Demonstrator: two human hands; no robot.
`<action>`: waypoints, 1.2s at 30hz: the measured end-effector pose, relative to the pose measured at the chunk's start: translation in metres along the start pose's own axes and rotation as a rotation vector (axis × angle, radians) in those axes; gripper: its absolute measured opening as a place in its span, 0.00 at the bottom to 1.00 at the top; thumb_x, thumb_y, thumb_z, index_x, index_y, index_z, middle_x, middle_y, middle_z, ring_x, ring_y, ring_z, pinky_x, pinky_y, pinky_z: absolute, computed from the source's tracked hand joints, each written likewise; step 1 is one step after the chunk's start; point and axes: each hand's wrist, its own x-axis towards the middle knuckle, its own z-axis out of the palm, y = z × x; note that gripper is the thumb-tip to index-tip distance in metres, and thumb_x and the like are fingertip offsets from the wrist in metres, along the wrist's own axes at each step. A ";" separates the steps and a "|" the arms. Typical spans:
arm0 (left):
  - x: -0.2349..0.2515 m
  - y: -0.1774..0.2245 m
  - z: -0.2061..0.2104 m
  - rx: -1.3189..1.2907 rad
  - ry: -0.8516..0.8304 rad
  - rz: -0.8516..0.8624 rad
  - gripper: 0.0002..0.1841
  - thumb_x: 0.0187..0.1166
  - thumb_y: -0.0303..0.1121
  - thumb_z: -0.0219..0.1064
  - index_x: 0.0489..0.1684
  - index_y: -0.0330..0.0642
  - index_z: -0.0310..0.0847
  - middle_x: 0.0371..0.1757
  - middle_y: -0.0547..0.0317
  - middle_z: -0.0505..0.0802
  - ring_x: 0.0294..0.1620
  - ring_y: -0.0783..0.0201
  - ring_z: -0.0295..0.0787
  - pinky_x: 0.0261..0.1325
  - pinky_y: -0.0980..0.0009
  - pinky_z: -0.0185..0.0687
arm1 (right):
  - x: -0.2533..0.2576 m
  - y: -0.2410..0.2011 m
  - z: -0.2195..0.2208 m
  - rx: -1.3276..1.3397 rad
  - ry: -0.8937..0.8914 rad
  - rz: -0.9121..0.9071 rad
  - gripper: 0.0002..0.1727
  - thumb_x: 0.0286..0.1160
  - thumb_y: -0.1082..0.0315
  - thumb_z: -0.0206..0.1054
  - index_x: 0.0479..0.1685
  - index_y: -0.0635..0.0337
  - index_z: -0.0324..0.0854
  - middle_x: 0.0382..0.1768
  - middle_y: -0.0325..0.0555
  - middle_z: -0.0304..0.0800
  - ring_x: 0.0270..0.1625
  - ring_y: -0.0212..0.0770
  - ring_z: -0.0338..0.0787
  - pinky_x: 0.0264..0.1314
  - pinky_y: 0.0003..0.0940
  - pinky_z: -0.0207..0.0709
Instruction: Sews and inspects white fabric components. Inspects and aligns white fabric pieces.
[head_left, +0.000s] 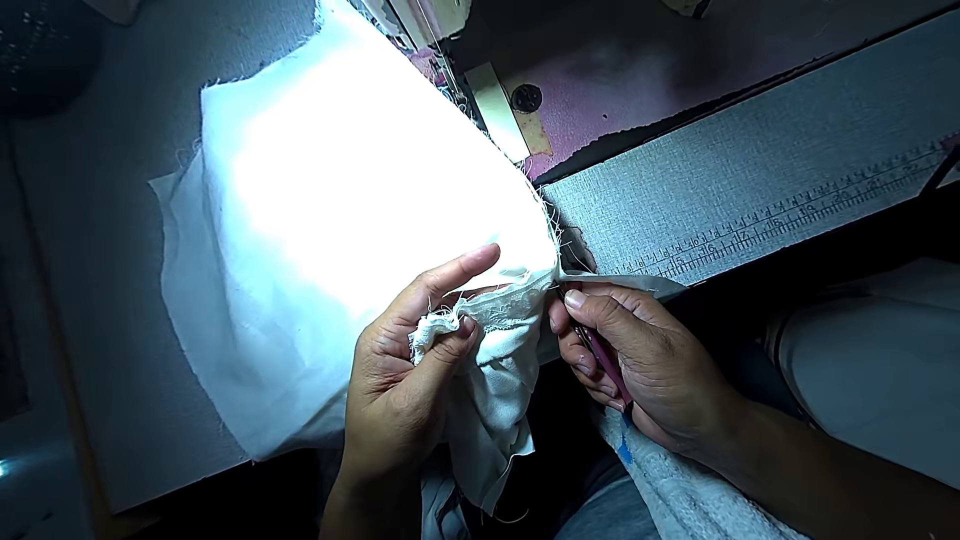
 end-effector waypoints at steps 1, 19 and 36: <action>0.000 0.000 0.000 0.004 0.003 -0.006 0.23 0.81 0.23 0.57 0.75 0.41 0.79 0.64 0.63 0.92 0.54 0.74 0.91 0.58 0.78 0.87 | 0.000 0.000 0.000 0.001 0.005 -0.002 0.21 0.93 0.64 0.45 0.31 0.57 0.79 0.15 0.33 0.67 0.13 0.21 0.64 0.14 0.13 0.57; -0.001 -0.001 0.000 0.016 0.029 -0.006 0.23 0.80 0.23 0.57 0.74 0.43 0.81 0.67 0.63 0.91 0.58 0.72 0.91 0.60 0.76 0.87 | 0.001 0.001 -0.001 0.059 -0.004 0.023 0.21 0.92 0.64 0.46 0.29 0.57 0.79 0.15 0.34 0.67 0.13 0.21 0.63 0.14 0.12 0.57; 0.008 0.007 0.025 0.234 0.057 0.086 0.15 0.87 0.33 0.57 0.65 0.48 0.85 0.50 0.74 0.91 0.48 0.80 0.87 0.53 0.82 0.83 | 0.007 -0.026 -0.024 -1.222 0.202 -0.768 0.07 0.67 0.58 0.75 0.35 0.50 0.90 0.31 0.31 0.87 0.28 0.25 0.83 0.24 0.25 0.74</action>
